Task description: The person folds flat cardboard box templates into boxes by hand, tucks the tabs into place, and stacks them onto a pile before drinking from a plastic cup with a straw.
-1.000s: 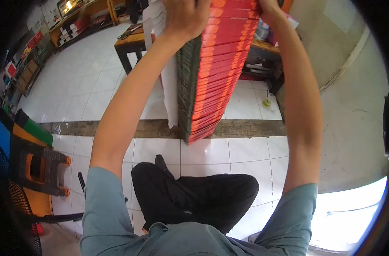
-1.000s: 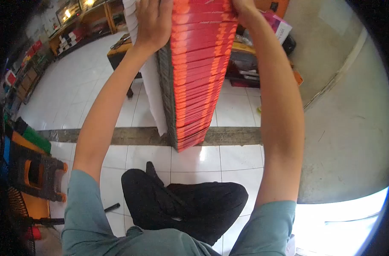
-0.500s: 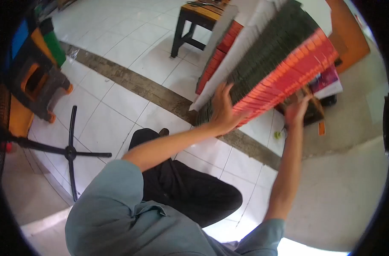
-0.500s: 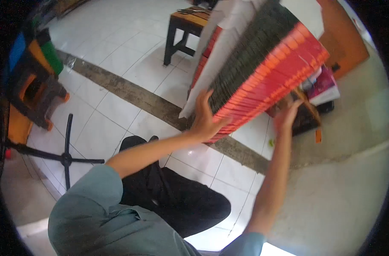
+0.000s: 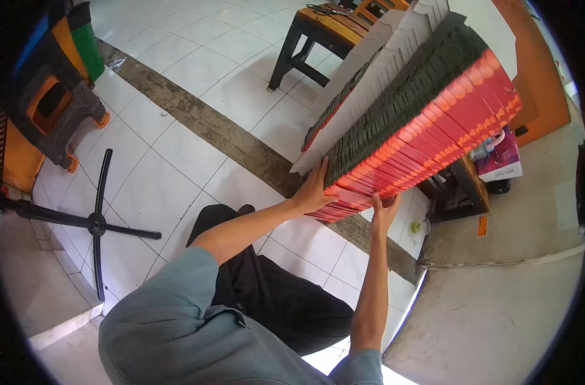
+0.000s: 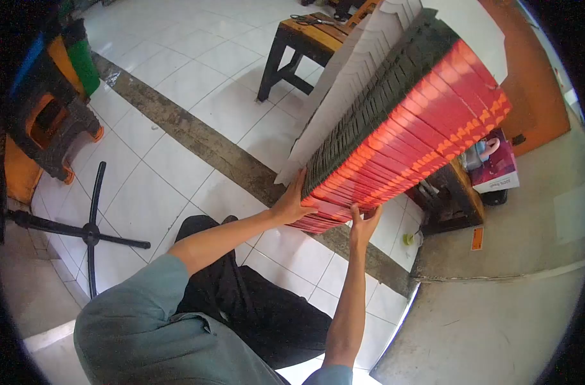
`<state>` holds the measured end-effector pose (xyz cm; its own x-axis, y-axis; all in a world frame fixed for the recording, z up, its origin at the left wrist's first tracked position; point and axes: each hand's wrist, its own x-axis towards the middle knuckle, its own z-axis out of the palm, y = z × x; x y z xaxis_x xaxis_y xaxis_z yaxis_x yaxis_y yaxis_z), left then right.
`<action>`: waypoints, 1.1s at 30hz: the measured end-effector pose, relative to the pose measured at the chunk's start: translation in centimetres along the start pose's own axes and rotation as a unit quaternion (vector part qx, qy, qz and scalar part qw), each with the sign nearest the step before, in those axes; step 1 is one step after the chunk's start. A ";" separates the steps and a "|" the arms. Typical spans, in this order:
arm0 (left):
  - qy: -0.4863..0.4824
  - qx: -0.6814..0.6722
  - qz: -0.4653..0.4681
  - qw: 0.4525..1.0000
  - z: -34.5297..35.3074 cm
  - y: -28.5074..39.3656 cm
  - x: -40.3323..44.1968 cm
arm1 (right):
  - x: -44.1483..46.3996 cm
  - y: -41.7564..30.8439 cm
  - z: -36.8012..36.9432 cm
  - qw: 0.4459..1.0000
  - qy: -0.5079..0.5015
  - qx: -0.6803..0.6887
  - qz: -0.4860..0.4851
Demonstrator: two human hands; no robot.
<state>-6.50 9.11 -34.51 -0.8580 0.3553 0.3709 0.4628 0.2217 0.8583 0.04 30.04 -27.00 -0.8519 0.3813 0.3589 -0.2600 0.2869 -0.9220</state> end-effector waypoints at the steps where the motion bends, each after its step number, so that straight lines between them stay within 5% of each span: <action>1: -0.004 0.001 -0.001 1.000 -0.2 -0.2 0.1 | -0.3 0.1 0.2 1.000 0.003 0.001 0.003; 10: -0.046 0.003 0.018 0.999 -1.2 -0.8 0.1 | -3.2 1.3 0.8 0.998 0.065 -0.015 -0.005; 16: -0.050 -0.012 0.068 0.996 -2.5 -1.4 -1.9 | -4.6 3.7 -1.5 0.990 0.052 0.122 0.052; 18: 0.052 -0.137 -0.009 0.989 -1.2 -4.5 -2.6 | -4.0 5.3 -3.7 0.896 0.073 0.390 0.197; 19: 0.053 -0.138 -0.007 0.989 0.6 -6.7 -1.9 | -3.3 5.3 -3.1 0.897 0.073 0.390 0.195; 20: 0.109 -0.249 -0.238 0.933 2.6 -9.1 -1.0 | -2.6 5.2 -1.8 0.899 0.129 0.273 0.316; 21: 0.156 -0.336 -0.449 0.813 3.6 -10.2 0.0 | -2.1 5.3 -0.7 0.872 0.182 0.154 0.427; 22: 0.059 -0.280 -0.420 0.861 4.2 -9.3 0.2 | -1.3 6.5 -0.3 0.842 0.121 0.182 0.493; 23: 0.063 -0.280 -0.413 0.864 4.3 -8.8 0.6 | -0.7 7.3 -0.2 0.846 0.116 0.185 0.486; 25: 0.073 -0.320 -0.405 0.854 6.7 -11.7 1.2 | -0.8 7.8 0.2 0.851 -0.070 0.360 0.376; 29: 0.060 -0.450 -0.359 0.815 6.6 -12.6 0.8 | -1.8 10.8 -0.1 0.875 -0.036 0.334 0.349; 33: 0.099 -0.416 -0.335 0.840 6.0 -13.6 0.9 | -2.6 8.1 1.8 0.893 -0.015 0.292 0.343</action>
<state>-12.20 11.83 -47.94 -0.9217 0.2283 -0.3135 -0.3842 -0.4275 0.8183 -0.65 29.83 -35.68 -0.9111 0.2660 -0.3148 0.1417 -0.5151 -0.8454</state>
